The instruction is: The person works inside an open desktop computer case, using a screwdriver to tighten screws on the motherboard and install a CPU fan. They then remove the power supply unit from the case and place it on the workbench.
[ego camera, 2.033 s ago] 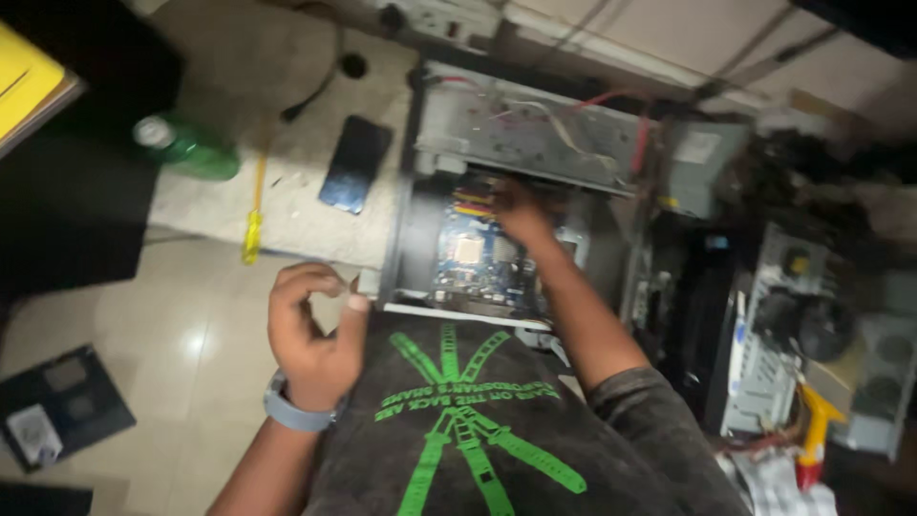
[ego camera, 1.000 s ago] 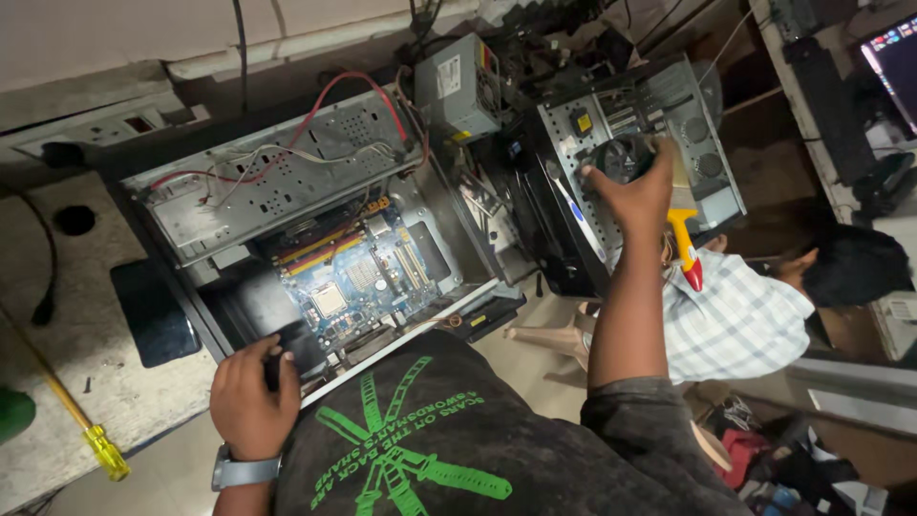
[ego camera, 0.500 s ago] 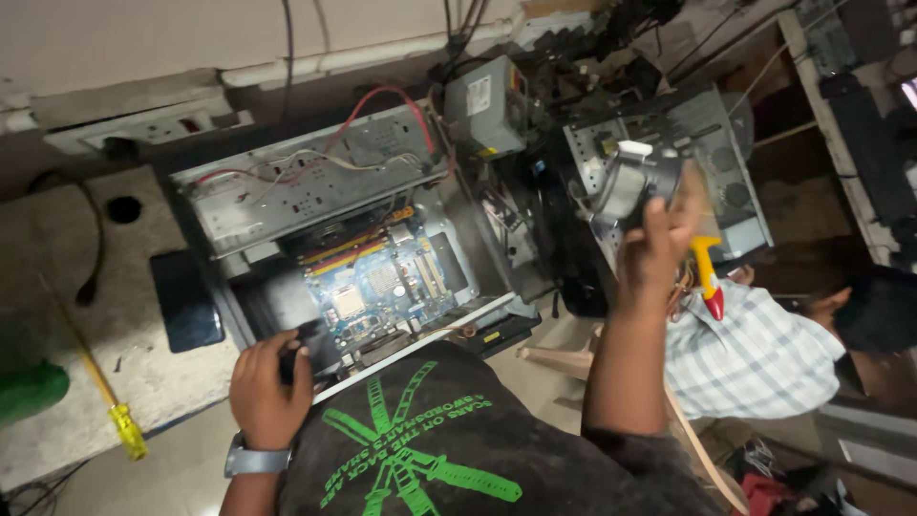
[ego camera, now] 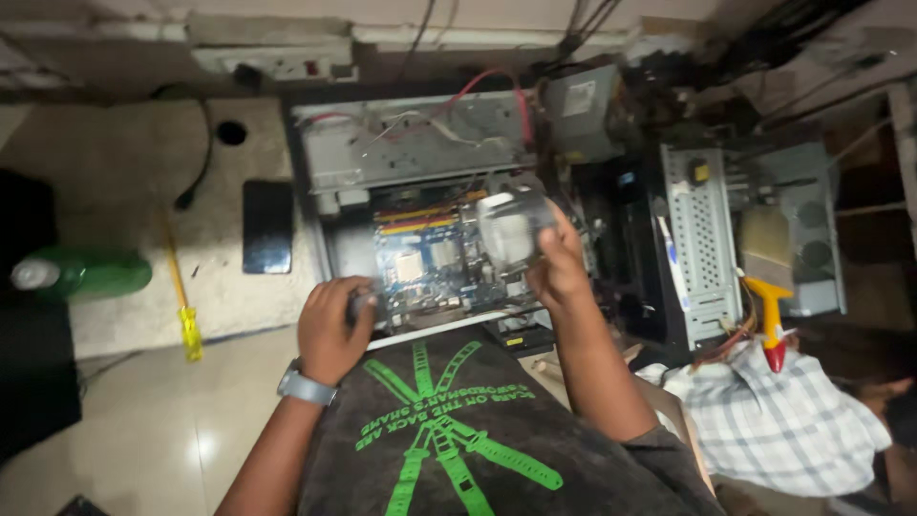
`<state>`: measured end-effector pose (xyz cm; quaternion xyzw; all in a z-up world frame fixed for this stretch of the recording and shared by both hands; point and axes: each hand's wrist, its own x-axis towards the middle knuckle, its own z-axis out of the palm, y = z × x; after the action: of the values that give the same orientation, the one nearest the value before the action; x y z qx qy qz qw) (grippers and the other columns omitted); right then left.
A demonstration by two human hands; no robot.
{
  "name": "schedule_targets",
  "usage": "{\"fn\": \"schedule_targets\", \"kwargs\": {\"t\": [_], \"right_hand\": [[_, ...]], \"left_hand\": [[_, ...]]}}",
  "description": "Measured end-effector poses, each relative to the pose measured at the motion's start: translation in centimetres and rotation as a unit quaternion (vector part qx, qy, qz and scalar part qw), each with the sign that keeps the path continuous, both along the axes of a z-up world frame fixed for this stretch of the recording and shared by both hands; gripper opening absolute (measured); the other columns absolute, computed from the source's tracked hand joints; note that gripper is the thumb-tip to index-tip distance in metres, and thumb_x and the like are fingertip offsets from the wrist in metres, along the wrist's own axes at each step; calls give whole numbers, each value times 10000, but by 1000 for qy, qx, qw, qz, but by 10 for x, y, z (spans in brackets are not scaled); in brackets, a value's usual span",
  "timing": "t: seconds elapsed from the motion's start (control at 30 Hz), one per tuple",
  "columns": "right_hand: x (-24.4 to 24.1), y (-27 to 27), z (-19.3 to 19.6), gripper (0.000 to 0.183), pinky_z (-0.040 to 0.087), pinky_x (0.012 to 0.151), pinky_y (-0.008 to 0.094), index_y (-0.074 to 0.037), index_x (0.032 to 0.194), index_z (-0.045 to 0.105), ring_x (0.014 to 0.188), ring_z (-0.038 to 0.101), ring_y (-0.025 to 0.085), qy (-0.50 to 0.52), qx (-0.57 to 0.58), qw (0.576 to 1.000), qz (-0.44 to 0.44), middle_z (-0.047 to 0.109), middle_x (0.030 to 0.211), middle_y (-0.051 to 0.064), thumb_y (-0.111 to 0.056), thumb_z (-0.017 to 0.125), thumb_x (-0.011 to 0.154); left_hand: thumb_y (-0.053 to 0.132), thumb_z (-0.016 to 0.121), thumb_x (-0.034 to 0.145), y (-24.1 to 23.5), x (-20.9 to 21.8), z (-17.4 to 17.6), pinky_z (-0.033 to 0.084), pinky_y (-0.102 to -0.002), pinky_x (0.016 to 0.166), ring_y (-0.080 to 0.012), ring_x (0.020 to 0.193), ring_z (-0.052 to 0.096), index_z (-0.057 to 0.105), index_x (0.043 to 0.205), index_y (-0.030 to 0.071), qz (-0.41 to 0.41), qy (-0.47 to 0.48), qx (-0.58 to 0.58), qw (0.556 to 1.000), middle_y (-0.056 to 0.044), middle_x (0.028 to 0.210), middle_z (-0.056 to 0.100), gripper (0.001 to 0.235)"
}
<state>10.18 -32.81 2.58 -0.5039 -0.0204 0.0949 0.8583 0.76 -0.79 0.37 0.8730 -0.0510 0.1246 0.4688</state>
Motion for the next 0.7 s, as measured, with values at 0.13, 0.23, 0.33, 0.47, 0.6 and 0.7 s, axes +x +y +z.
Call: {"fn": "schedule_targets", "kwargs": {"t": [0.13, 0.23, 0.33, 0.47, 0.6, 0.7], "right_hand": [[13, 19, -14, 952, 488, 1073, 379, 3, 1505, 406, 1251, 615, 213, -18, -194, 981, 18, 605, 1388, 126, -193, 923, 729], [20, 27, -25, 975, 482, 1108, 369, 15, 1511, 408, 1284, 607, 214, -70, -266, 959, 71, 601, 1399, 142, -134, 937, 706], [28, 30, -37, 924, 452, 1165, 374, 32, 1495, 457, 1332, 589, 234, -119, -298, 942, 98, 608, 1409, 170, -123, 949, 727], [33, 28, -57, 870, 462, 1133, 375, 26, 1454, 498, 1290, 604, 241, -63, -321, 941, 90, 619, 1380, 170, -148, 941, 726], [31, 35, -76, 856, 481, 1073, 365, 14, 1416, 525, 1244, 617, 237, -2, -402, 914, 54, 640, 1330, 154, -204, 929, 694], [28, 46, -82, 830, 509, 1007, 373, 14, 1375, 561, 1191, 629, 223, 57, -413, 906, 75, 648, 1291, 151, -238, 922, 671]], "left_hand": [[113, 701, 876, 1, 0, 4, 489, -452, 817, -385, 944, 627, 645, 1113, 39, -1, -6, -13, 1000, -154, 998, 686, 254], [111, 700, 877, 2, 0, 6, 494, -450, 839, -374, 953, 638, 644, 1124, 47, 2, 0, -26, 1000, -148, 1003, 689, 262], [107, 700, 883, 5, -1, 8, 487, -448, 850, -369, 956, 637, 639, 1132, 51, -12, -2, -30, 999, -145, 1015, 688, 262], [114, 720, 861, 6, -1, 13, 489, -440, 864, -369, 984, 629, 641, 1159, 51, -17, 8, 4, 1000, -143, 1066, 691, 315], [131, 742, 851, 2, 4, 18, 498, -430, 876, -347, 1001, 634, 647, 1173, 66, -13, 2, 23, 1000, -119, 1091, 698, 341], [155, 766, 821, -1, 7, 19, 503, -421, 904, -337, 1052, 632, 634, 1206, 65, -12, 8, 53, 999, -111, 1143, 689, 416]]}}
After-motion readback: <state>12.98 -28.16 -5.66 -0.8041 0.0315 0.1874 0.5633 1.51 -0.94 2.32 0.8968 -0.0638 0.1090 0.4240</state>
